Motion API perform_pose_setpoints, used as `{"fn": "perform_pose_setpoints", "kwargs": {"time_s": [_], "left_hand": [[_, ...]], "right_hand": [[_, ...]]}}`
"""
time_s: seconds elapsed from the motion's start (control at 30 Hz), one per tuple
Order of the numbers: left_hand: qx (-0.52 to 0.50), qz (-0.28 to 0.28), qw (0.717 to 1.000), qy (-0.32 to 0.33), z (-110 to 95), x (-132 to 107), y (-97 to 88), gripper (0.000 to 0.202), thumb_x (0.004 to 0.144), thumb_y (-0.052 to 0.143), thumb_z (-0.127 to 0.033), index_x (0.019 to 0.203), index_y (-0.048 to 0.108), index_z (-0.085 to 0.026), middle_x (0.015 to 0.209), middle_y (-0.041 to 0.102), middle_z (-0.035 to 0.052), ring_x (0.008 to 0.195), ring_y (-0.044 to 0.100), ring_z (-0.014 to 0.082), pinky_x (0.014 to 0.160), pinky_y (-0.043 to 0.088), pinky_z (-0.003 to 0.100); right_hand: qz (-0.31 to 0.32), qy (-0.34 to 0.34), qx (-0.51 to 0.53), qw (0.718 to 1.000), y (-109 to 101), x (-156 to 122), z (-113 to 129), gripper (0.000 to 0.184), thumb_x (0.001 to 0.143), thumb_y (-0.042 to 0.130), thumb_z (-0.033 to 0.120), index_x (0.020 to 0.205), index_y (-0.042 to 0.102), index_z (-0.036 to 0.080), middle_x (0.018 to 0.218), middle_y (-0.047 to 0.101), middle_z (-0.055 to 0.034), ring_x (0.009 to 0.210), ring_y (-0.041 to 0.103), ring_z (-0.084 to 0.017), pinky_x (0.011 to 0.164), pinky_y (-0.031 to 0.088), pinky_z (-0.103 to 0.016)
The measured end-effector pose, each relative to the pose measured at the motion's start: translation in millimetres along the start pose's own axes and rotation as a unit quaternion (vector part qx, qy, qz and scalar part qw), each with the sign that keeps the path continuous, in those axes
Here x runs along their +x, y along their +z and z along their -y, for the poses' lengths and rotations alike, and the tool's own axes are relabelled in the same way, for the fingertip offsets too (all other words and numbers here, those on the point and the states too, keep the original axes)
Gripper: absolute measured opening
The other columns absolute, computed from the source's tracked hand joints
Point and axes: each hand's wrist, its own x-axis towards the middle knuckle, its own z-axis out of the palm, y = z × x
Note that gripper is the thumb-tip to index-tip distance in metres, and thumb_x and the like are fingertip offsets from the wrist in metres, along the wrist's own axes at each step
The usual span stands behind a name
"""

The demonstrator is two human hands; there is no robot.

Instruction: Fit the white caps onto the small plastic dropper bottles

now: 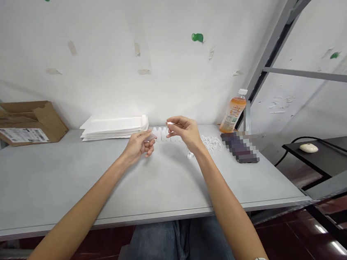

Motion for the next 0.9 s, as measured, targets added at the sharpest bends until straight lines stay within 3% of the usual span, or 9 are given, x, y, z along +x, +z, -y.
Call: {"fn": "perform_pose_setpoints", "kwargs": {"time_s": [0.13,0.27,0.47,0.6,0.73,0.9], "left_hand": [[0.006,-0.01,1.0,0.009,1,1,-2.1,0.037,0.085,0.06,-0.045,0.068,0.044,-0.017,0.061,0.049,-0.0011,0.038,0.05,0.0089,0.032,0.033,0.02],[0.019,-0.016,1.0,0.012,2,2,-2.7,0.038,0.085,0.06,-0.047,0.068,0.043,-0.017,0.061,0.049,-0.0012,0.038,0.05,0.0088,0.032,0.034,0.021],[0.026,-0.019,0.999,0.015,3,3,-3.1,0.04,0.084,0.061,-0.048,0.068,0.042,-0.017,0.061,0.049,-0.0015,0.038,0.051,0.0091,0.032,0.034,0.021],[0.039,-0.008,0.999,0.01,3,1,-2.0,0.04,0.084,0.06,-0.05,0.07,0.047,-0.016,0.06,0.048,-0.002,0.038,0.051,0.009,0.032,0.034,0.021],[0.043,-0.004,0.999,0.008,2,1,-1.2,0.039,0.084,0.061,-0.05,0.071,0.049,-0.015,0.06,0.048,-0.0023,0.038,0.05,0.0086,0.033,0.034,0.021],[0.042,-0.002,0.999,0.013,2,1,-1.3,0.04,0.083,0.061,-0.051,0.071,0.049,-0.015,0.06,0.048,-0.002,0.038,0.05,0.0087,0.033,0.034,0.021]], "right_hand": [[-0.04,-0.022,-0.064,0.997,-16,3,4,0.03,0.07,0.075,0.041,0.084,0.065,0.016,0.077,0.062,-0.0022,0.06,0.056,-0.011,0.053,0.058,-0.03],[-0.043,-0.024,-0.172,0.984,-32,2,3,0.034,0.076,0.068,0.048,0.078,0.065,0.014,0.065,0.058,-0.0018,0.05,0.051,-0.01,0.042,0.049,-0.024],[0.077,0.049,-0.32,0.943,-55,-6,6,0.038,0.07,0.073,0.044,0.092,0.07,0.014,0.072,0.065,-0.0046,0.056,0.055,-0.013,0.047,0.044,-0.025],[0.166,0.121,-0.398,0.894,-68,-11,13,0.033,0.068,0.072,0.045,0.079,0.074,0.014,0.066,0.065,-0.0042,0.058,0.054,-0.014,0.051,0.039,-0.025],[0.264,0.18,-0.413,0.853,-73,-15,21,0.03,0.065,0.073,0.043,0.077,0.075,0.016,0.065,0.064,-0.003,0.057,0.051,-0.013,0.05,0.035,-0.024],[0.327,0.245,-0.419,0.811,-75,-19,27,0.02,0.065,0.069,0.032,0.079,0.072,0.017,0.066,0.066,-0.0012,0.046,0.046,-0.009,0.05,0.036,-0.025]]}}
